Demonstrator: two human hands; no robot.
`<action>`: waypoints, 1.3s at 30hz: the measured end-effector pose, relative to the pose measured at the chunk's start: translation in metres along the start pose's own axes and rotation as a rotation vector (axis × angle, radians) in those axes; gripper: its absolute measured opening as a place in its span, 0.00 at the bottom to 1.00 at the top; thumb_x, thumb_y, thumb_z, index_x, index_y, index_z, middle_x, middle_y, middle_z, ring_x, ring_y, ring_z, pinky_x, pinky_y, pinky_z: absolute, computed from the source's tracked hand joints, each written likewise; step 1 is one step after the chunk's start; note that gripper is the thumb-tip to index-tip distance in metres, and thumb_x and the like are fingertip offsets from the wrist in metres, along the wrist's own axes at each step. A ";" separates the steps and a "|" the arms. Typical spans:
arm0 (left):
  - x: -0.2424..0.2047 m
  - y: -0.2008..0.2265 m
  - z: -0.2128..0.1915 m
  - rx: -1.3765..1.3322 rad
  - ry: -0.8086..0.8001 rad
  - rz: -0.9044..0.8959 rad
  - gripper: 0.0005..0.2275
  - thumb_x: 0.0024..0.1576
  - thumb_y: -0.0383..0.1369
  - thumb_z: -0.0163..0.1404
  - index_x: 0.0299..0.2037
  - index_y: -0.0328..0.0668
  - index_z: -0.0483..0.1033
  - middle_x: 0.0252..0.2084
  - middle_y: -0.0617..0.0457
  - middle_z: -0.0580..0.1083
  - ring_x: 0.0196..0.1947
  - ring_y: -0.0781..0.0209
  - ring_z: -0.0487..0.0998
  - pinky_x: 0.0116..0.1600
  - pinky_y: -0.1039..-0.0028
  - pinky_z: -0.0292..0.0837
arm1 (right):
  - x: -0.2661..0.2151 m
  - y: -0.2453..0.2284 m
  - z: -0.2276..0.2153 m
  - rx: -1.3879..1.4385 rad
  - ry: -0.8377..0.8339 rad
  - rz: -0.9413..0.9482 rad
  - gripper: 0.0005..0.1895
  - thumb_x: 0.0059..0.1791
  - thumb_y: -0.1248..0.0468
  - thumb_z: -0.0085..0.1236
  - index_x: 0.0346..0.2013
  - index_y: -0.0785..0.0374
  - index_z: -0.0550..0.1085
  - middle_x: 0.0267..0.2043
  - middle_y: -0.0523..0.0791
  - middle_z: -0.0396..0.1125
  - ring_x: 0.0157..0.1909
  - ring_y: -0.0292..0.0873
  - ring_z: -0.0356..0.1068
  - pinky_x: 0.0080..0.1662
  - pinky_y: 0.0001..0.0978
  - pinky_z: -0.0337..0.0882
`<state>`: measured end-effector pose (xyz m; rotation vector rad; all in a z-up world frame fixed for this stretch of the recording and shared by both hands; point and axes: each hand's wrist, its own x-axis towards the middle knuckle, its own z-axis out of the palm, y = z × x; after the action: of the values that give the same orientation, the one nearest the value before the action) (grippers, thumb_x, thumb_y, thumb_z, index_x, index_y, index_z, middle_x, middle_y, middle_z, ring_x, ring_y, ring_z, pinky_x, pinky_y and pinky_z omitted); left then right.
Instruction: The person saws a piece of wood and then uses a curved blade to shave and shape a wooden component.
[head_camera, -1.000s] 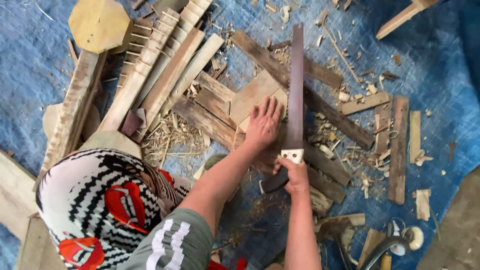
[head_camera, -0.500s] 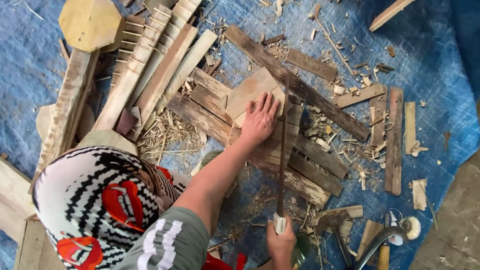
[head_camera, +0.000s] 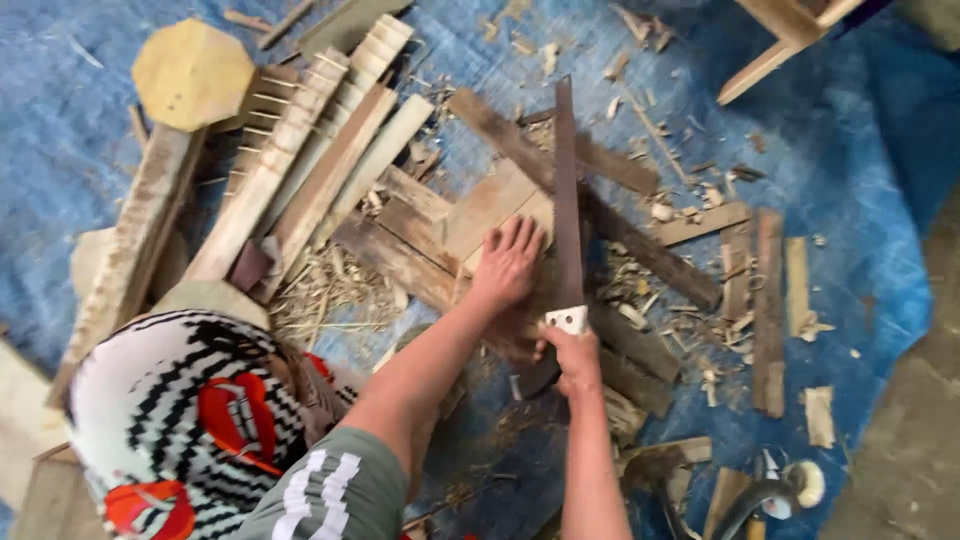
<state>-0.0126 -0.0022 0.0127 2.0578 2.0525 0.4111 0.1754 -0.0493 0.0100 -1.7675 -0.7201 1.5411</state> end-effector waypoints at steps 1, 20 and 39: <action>0.011 0.002 0.004 -0.008 0.004 0.006 0.24 0.65 0.41 0.34 0.72 0.47 0.60 0.74 0.42 0.59 0.75 0.46 0.53 0.67 0.51 0.50 | 0.007 -0.007 -0.003 -0.002 0.008 -0.006 0.16 0.37 0.79 0.61 0.40 0.74 0.74 0.16 0.58 0.66 0.15 0.53 0.69 0.19 0.48 0.71; -0.001 -0.004 0.036 0.018 0.110 0.105 0.23 0.67 0.45 0.35 0.69 0.48 0.65 0.71 0.44 0.63 0.73 0.46 0.56 0.64 0.53 0.53 | -0.163 0.074 -0.061 -0.918 0.231 0.053 0.36 0.46 0.49 0.62 0.68 0.52 0.67 0.63 0.57 0.68 0.67 0.61 0.65 0.67 0.55 0.65; -0.062 0.007 0.029 0.063 -0.090 0.276 0.31 0.54 0.36 0.41 0.73 0.56 0.59 0.76 0.49 0.56 0.75 0.43 0.52 0.63 0.46 0.59 | -0.056 0.069 -0.033 -0.243 0.432 -0.222 0.18 0.42 0.64 0.70 0.41 0.65 0.71 0.22 0.53 0.70 0.21 0.49 0.73 0.24 0.40 0.69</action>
<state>0.0040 -0.0628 -0.0151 2.3605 1.7568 0.2933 0.1980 -0.1397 -0.0076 -2.0283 -0.8718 0.9115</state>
